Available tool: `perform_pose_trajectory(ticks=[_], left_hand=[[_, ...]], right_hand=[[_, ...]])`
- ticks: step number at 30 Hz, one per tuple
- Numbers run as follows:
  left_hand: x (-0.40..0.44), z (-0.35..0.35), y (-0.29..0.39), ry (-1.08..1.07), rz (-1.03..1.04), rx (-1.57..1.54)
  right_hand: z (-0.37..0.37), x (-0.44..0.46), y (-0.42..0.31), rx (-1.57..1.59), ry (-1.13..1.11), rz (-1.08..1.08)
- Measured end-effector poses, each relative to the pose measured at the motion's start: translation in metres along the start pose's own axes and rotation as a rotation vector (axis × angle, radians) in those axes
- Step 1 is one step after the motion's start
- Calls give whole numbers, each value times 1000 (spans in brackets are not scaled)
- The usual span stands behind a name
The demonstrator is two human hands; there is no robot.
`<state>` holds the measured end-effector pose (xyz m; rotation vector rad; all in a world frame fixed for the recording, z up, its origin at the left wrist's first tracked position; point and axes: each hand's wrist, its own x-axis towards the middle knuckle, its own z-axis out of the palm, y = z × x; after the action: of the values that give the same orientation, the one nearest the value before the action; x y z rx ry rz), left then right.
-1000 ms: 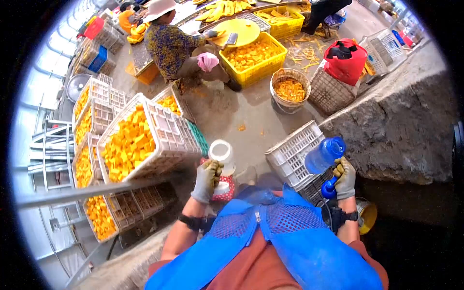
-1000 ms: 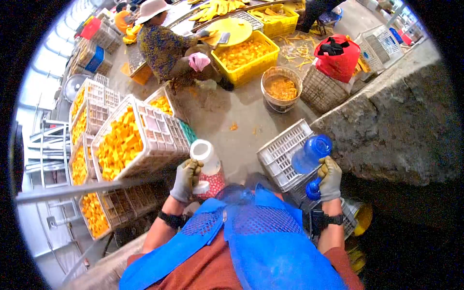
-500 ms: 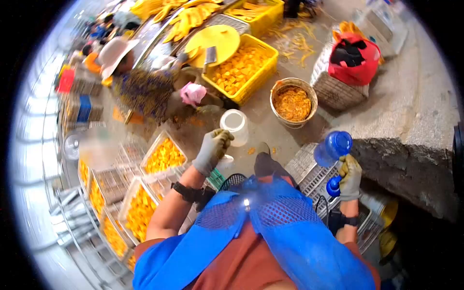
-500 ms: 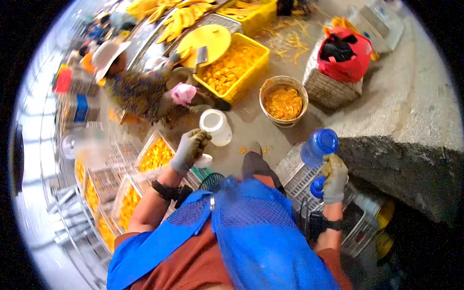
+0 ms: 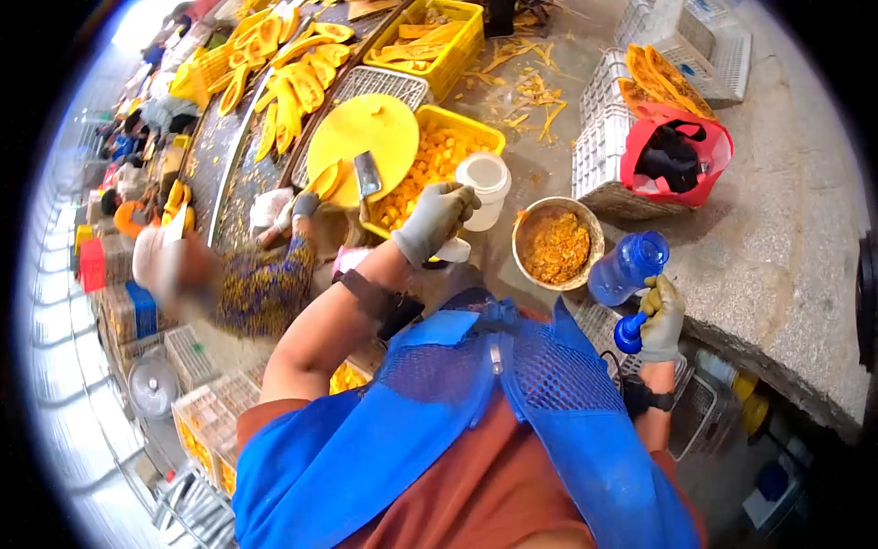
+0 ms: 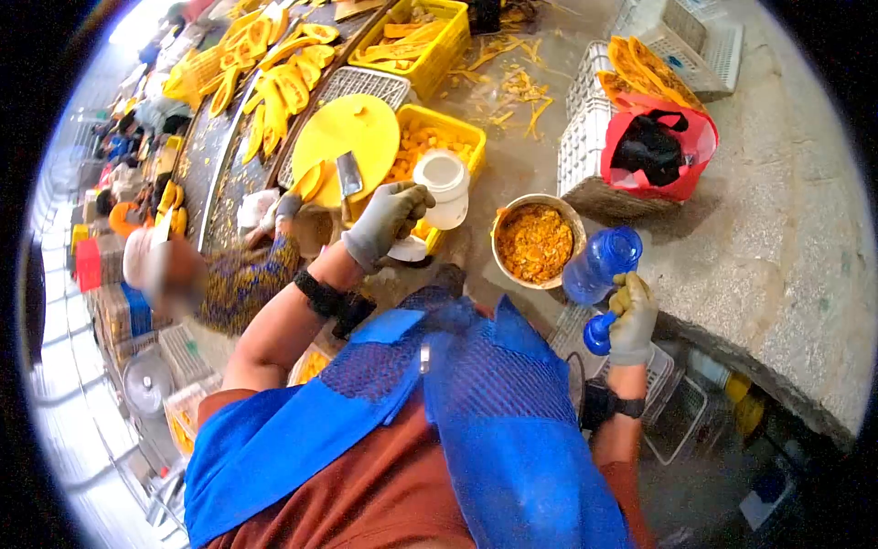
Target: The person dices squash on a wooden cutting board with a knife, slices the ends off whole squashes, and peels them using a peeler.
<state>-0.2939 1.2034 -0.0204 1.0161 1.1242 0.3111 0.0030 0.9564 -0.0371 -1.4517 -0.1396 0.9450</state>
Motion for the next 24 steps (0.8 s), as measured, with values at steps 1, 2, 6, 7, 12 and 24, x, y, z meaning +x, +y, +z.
perform_pose_trajectory(ticks=[1, 2, 6, 7, 12, 24], left_hand=[[18, -9, 10, -8, 1, -9], [39, -14, 21, -21, 3, -21], [102, -41, 75, -119, 0, 47], [116, -47, 87, -136, 30, 46], [184, -65, 147, -139, 12, 35], [373, -48, 264, 13, 17, 9]], right_hand=[[14, 8, 1, -20, 1, -35], [26, 15, -4, -26, 30, -42], [80, 56, -18, -6, 39, -38], [101, 63, -30, -16, 29, -43], [154, 133, -63, -3, -35, -100], [235, 362, -160, -99, -106, -63]])
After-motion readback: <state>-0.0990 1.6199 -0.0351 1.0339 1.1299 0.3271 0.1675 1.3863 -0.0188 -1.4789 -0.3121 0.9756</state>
